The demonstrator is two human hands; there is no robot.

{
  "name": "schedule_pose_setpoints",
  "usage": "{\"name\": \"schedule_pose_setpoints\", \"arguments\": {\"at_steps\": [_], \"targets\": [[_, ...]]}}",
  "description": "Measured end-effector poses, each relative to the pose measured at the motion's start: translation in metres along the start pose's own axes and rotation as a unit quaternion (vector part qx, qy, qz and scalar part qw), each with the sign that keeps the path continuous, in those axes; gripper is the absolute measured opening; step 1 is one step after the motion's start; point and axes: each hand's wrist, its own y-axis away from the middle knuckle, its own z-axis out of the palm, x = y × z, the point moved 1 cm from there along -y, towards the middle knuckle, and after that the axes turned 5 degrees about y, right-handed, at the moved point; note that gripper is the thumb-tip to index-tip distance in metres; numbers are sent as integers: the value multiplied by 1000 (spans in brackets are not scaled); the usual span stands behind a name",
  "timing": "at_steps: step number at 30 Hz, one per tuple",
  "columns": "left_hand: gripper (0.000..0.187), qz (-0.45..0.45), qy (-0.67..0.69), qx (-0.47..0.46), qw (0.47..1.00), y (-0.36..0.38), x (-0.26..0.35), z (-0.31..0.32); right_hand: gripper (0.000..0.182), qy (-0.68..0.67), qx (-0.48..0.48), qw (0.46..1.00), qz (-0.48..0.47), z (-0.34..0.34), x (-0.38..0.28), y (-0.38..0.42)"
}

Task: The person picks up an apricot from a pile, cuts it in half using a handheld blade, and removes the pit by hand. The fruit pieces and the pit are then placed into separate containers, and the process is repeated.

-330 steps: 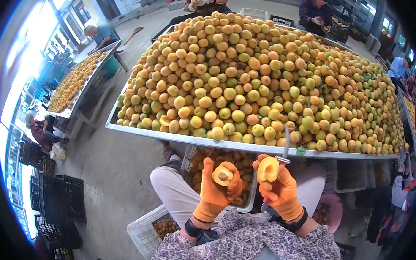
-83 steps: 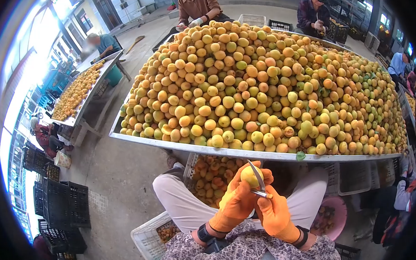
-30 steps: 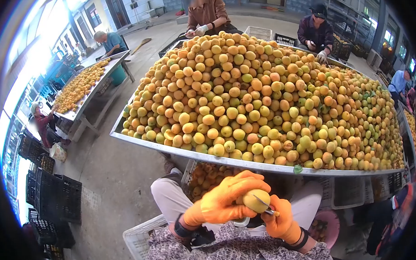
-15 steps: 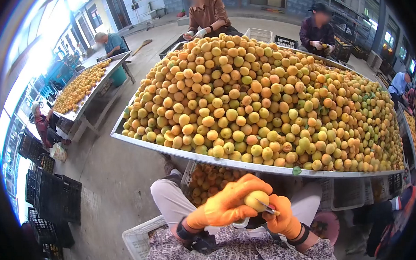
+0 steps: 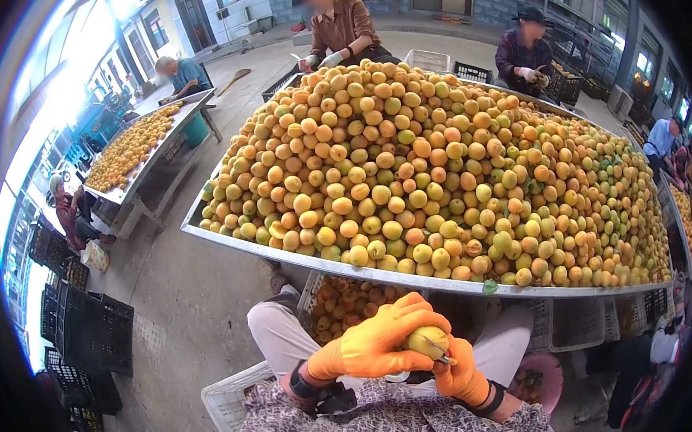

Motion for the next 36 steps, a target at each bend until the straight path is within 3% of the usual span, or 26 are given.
{"name": "schedule_pose_setpoints", "arguments": {"at_steps": [1,3,4,6,7,9,11,13,15,16,17,19,21,22,23,25,27,29,30,31,33,36], "targets": [[59,-33,-93,-42,994,-3,5,-4,30,-2,15,1000,-3,3,3,4],[59,-43,-98,-67,992,-4,3,-1,29,-6,34,999,-4,9,11,8],[58,-61,76,-11,995,-3,-3,7,28,5,62,998,-27,13,14,9],[55,-84,363,98,923,2,-9,30,25,49,112,991,-50,15,20,10],[55,-85,363,92,923,3,-9,32,25,50,118,991,-49,10,13,8],[53,-113,289,172,935,8,-12,30,26,50,43,997,33,-6,-6,-2],[50,-44,9,138,989,7,-15,10,27,70,21,996,44,-18,-12,-4],[48,-54,-171,96,979,6,-17,-4,26,113,-81,978,158,-32,-19,-9],[42,-78,-134,103,982,9,-31,-3,25,130,-81,974,165,-37,-22,-8],[38,-151,53,169,973,11,-37,0,23,-10,3,977,213,-34,-16,0],[34,-218,238,227,919,12,-42,2,22,-151,88,951,255,-33,-13,5],[42,-214,230,227,922,16,-47,8,20,-190,140,932,274,-34,-16,3],[54,-125,493,178,843,17,-64,27,37,-8,92,988,123,-31,-20,-22],[65,-134,508,138,840,17,-68,33,46,-15,83,993,87,-27,-19,-30],[70,-154,502,178,832,10,-60,43,54,-11,82,995,55,-24,-17,-35],[66,-112,277,214,930,10,-67,55,56,-34,23,997,66,-24,-17,-35],[63,-76,3,189,979,8,-66,62,57,-30,16,996,81,-18,-3,-27],[64,-145,292,243,914,6,-65,61,60,-5,42,998,46,-16,-7,-26],[68,-183,243,239,922,7,-58,59,63,44,22,997,59,-17,-12,-23],[65,-129,294,246,914,14,-78,61,63,72,-8,994,88,-12,-11,-20],[67,-172,466,240,834,20,-95,63,64,44,31,998,32,-4,-6,-17],[64,-251,455,284,806,31,-97,68,55,90,36,995,-2,4,3,-14]]}}
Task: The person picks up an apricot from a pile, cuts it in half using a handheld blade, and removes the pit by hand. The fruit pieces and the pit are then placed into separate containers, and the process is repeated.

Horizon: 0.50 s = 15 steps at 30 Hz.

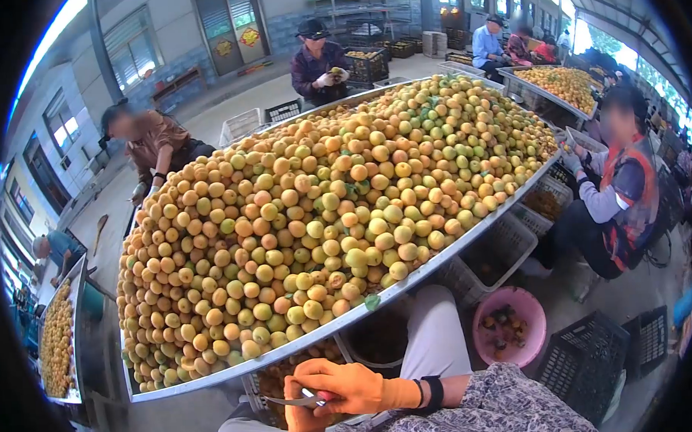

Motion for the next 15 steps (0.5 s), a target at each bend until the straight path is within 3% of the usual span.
{"name": "schedule_pose_setpoints", "arguments": {"at_steps": [1,2,3,4,7,8,9,12,13,15], "targets": [[47,44,-52,-64,996,-2,7,10,55,-4,-4,1000,-7,1,0,0],[47,51,-51,-59,996,-2,12,16,58,7,0,1000,-3,-1,1,2],[41,154,-229,-51,960,-1,17,22,61,19,4,1000,1,-3,1,4],[44,248,-397,-38,883,1,19,25,57,63,-29,997,24,-5,-2,6],[40,199,-415,-65,885,-5,17,10,58,46,-7,999,-4,-8,-8,3],[42,299,-518,-81,797,5,32,35,58,21,-3,1000,-1,-9,-9,2],[45,298,-532,-76,789,6,33,39,58,16,-7,1000,-3,-7,-6,2],[49,254,-515,-38,818,6,32,41,56,-9,11,1000,14,-1,1,3],[42,270,-549,-34,791,6,34,45,56,-13,8,1000,14,3,2,2],[46,223,-399,-2,889,5,29,40,54,10,69,997,14,11,6,3]]}}
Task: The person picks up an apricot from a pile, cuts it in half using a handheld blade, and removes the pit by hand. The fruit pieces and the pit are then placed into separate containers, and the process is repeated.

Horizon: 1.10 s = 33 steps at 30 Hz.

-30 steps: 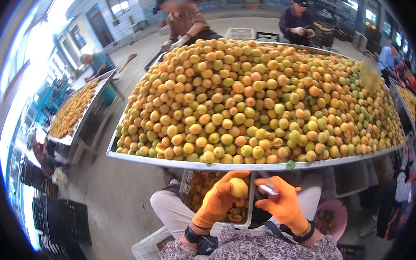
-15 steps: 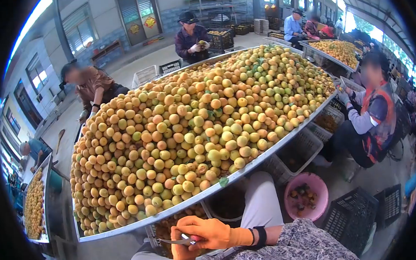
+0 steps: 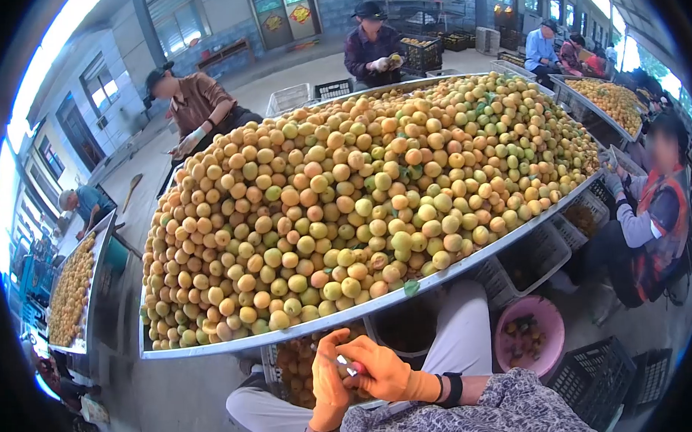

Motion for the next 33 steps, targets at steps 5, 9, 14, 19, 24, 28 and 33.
{"name": "schedule_pose_setpoints", "arguments": {"at_steps": [5,9,14,19,24,28,33], "targets": [[53,17,34,62,997,-2,-16,0,49,-70,39,993,82,8,-7,0],[44,47,35,83,995,2,-5,3,48,-70,54,992,95,13,-10,0],[40,58,25,114,992,1,-20,-1,43,-75,67,989,111,28,-3,2],[44,8,104,119,987,1,-24,2,37,-140,97,968,182,35,0,1],[38,95,30,122,987,2,-55,-4,29,-260,68,919,288,40,10,0],[27,111,-25,158,981,-3,-63,-8,35,-393,10,818,419,27,13,-16],[36,68,-21,121,990,0,-31,-23,53,-629,-9,714,308,12,19,-17]]}}
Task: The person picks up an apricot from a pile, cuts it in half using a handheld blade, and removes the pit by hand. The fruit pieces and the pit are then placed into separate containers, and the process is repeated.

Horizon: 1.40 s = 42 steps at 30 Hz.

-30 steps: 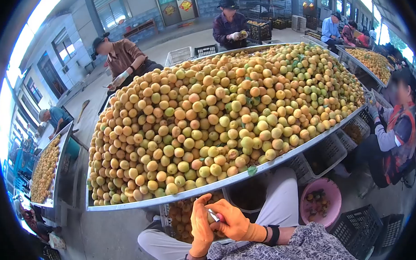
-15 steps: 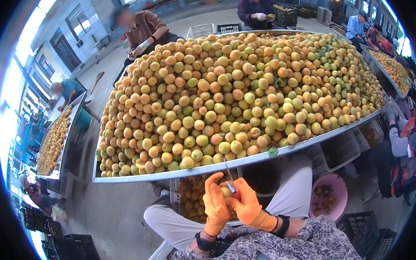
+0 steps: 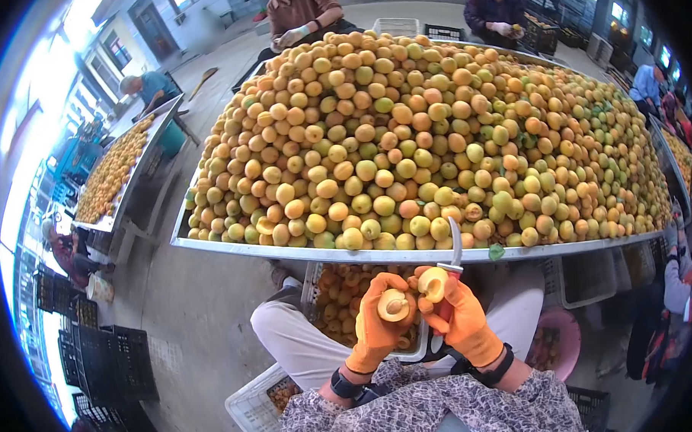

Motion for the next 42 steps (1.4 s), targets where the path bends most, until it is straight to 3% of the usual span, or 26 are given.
{"name": "schedule_pose_setpoints", "arguments": {"at_steps": [1,2,3,5,7,8,9,12,14,15,17,24,26,27,29,30,34,36,39,40,41,42], "targets": [[41,-109,169,19,979,2,-3,-2,53,1,-3,1000,6,3,1,-1],[46,-212,332,37,918,3,-3,-3,55,14,15,1000,1,8,0,1],[46,-212,333,44,918,5,-2,-7,56,29,33,999,-5,13,-2,3],[52,-295,546,13,784,6,6,-18,52,25,32,999,-6,18,-2,3],[53,-286,549,5,785,9,2,-28,46,138,9,990,-36,13,-2,1],[54,-303,523,12,796,10,1,-31,44,262,40,964,14,15,-7,1],[54,-321,496,18,806,12,2,-34,49,309,69,947,-54,22,1,-7],[47,-345,464,49,815,16,8,-42,48,335,109,935,-48,32,5,-9],[39,-311,444,5,840,21,3,-46,42,444,52,891,-81,27,10,-5],[39,-312,444,6,840,24,-3,-46,42,444,52,891,-81,29,10,-4],[38,-219,380,-21,898,29,-11,-43,40,493,-3,865,-91,42,10,-3],[40,-209,355,53,910,37,-18,-24,58,536,-29,830,-149,35,27,-2],[44,-314,470,103,818,34,-7,-21,58,542,-36,821,-176,34,29,-2],[44,-318,469,102,818,32,-6,-21,58,541,-32,822,-175,35,29,-1],[53,-267,412,42,870,29,-4,-20,56,567,-20,803,-181,36,27,1],[58,-309,425,60,849,28,-6,-17,56,565,-18,805,-180,34,29,2],[59,-292,419,72,857,27,-14,-13,49,598,-22,778,-194,29,23,-1],[61,-365,428,75,823,25,-19,-11,45,603,-25,777,-181,23,18,-1],[64,-431,344,30,833,27,-22,-16,40,626,-68,750,-200,10,23,-5],[68,-447,307,52,839,30,-26,-14,39,662,-83,716,-205,8,29,-3],[66,-347,232,60,907,34,-17,-10,38,697,-95,680,-208,9,33,-1],[63,-371,295,45,879,38,-27,-11,40,715,-103,662,-199,10,35,1]]}}
